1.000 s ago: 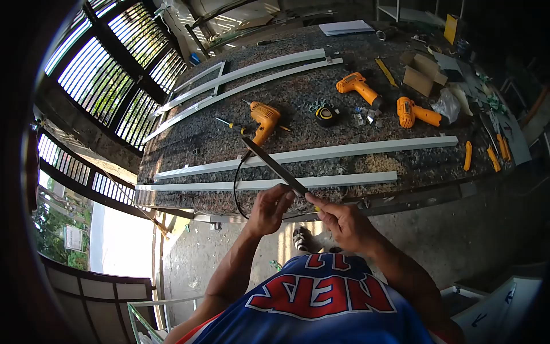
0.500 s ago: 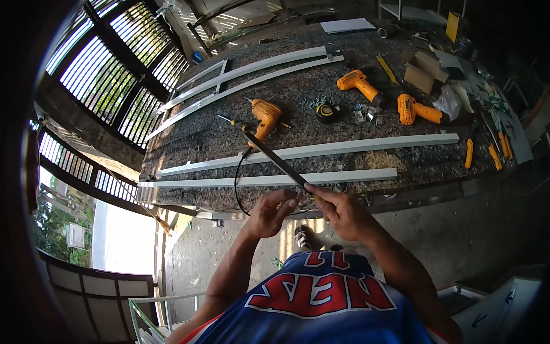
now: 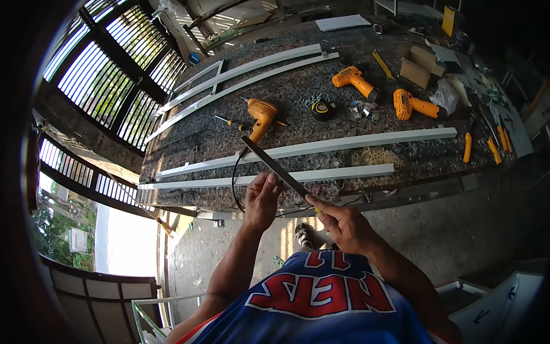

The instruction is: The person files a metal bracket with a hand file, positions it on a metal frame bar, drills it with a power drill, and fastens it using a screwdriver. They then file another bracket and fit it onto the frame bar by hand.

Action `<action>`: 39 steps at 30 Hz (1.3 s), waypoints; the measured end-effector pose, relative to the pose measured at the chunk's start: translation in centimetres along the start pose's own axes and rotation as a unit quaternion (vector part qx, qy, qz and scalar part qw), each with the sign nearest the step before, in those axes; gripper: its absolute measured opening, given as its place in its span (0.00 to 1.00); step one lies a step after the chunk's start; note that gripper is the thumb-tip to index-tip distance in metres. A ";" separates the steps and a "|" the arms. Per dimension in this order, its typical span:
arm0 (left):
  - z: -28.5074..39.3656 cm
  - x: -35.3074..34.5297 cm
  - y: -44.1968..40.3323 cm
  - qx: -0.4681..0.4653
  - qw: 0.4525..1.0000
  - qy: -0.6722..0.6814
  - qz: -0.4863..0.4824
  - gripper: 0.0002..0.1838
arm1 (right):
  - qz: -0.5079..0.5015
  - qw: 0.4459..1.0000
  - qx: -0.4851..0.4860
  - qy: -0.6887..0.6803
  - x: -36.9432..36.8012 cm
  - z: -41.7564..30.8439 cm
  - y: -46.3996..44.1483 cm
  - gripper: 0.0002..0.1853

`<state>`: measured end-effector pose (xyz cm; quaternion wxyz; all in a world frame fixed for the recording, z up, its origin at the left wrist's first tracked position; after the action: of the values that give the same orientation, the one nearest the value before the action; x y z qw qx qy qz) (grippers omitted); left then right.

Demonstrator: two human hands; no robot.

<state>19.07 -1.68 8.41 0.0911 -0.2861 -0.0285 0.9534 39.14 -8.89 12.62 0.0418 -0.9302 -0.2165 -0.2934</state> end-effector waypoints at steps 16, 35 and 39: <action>1.7 -2.6 -1.2 -0.011 0.994 0.108 -0.025 0.09 | 0.110 0.990 0.089 -0.007 -0.2 -0.6 0.7 0.24; 6.4 -1.3 -0.5 -0.092 0.983 -0.146 -0.064 0.14 | -0.006 0.999 0.041 -0.018 0.1 -2.7 0.6 0.25; 6.7 -0.7 0.4 -0.023 0.971 -0.219 -0.087 0.13 | 0.002 0.997 0.080 0.001 0.0 -2.0 1.6 0.24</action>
<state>15.89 -2.20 14.32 0.1591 -0.0683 -0.0945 0.9803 38.77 -10.69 14.35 0.1167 -0.9241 -0.2376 -0.2756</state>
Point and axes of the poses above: each hand's wrist, its own y-axis away from the middle knuckle, its own x-axis out of the back of the hand, z = x × y, the point moved 7 cm from there along -y, towards the middle knuckle, and after that the axes turned 15 degrees about y, right-handed, at the moved point
